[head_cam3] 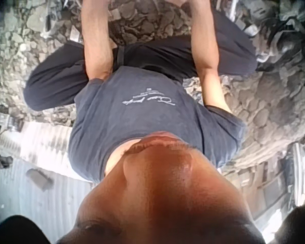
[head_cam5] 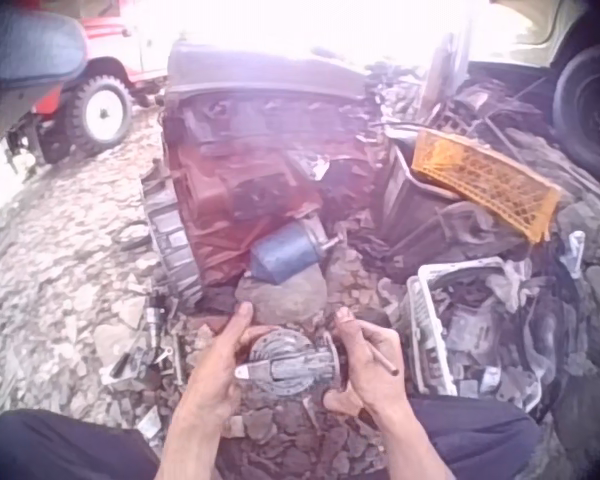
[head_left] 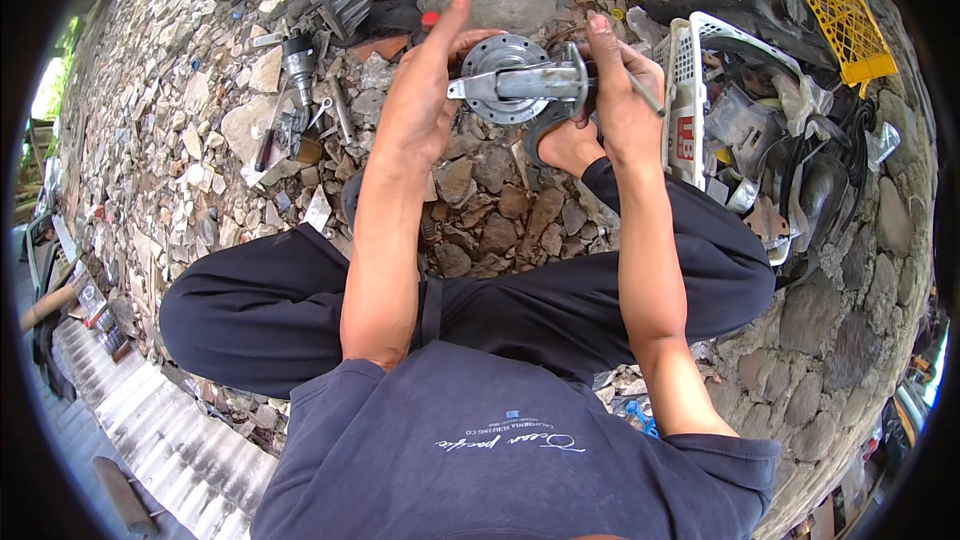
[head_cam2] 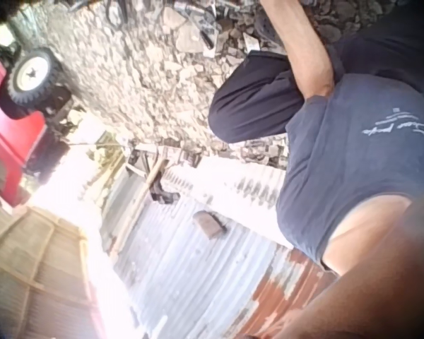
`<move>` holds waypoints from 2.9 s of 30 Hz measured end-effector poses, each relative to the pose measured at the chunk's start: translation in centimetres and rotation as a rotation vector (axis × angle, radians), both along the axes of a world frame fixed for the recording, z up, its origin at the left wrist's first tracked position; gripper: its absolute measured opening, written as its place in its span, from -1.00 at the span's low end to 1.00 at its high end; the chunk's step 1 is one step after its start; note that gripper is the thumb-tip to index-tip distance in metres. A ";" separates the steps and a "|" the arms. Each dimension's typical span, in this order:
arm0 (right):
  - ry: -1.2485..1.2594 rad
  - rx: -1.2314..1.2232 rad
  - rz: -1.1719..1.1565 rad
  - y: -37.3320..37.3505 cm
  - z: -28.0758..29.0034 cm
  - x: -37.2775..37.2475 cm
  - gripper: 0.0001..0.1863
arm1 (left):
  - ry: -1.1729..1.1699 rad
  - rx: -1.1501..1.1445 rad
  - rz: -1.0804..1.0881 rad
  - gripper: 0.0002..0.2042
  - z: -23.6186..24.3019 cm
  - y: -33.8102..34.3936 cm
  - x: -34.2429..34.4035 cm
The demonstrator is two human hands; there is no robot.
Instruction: The person sits on the ground and uses a wrench to tighten bolts on a metal mechanical component. They then apply a liquid from a bottle to the part and continue to adjust and inspect it with the wrench.
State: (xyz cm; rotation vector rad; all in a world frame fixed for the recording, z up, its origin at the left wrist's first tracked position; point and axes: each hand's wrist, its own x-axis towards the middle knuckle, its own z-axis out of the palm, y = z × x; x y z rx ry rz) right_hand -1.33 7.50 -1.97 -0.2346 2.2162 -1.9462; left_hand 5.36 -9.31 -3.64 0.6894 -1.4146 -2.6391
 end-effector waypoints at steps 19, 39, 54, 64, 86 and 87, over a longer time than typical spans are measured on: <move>-0.157 -0.091 0.011 3.2 0.2 -2.5 -0.37 | 0.336 0.325 -0.255 -0.46 0.8 4.8 1.4; 0.311 -0.148 -0.074 2.8 2.0 -1.2 -0.44 | 0.218 0.494 0.091 -0.61 0.6 4.4 0.3; 0.865 0.211 0.242 0.0 2.3 2.3 -0.83 | 0.233 0.286 0.289 -0.74 0.3 4.4 0.3; 0.672 0.174 0.161 -1.2 1.7 3.9 -0.89 | 0.233 -0.125 0.400 -0.74 -2.0 3.7 -0.4; 0.499 -0.101 0.335 1.2 3.7 2.3 -0.73 | 0.579 0.703 0.188 -0.54 -1.0 -0.5 0.4; 0.540 -0.087 0.386 1.1 3.8 2.5 -0.71 | 0.608 0.782 0.168 -0.54 -1.0 -0.5 0.5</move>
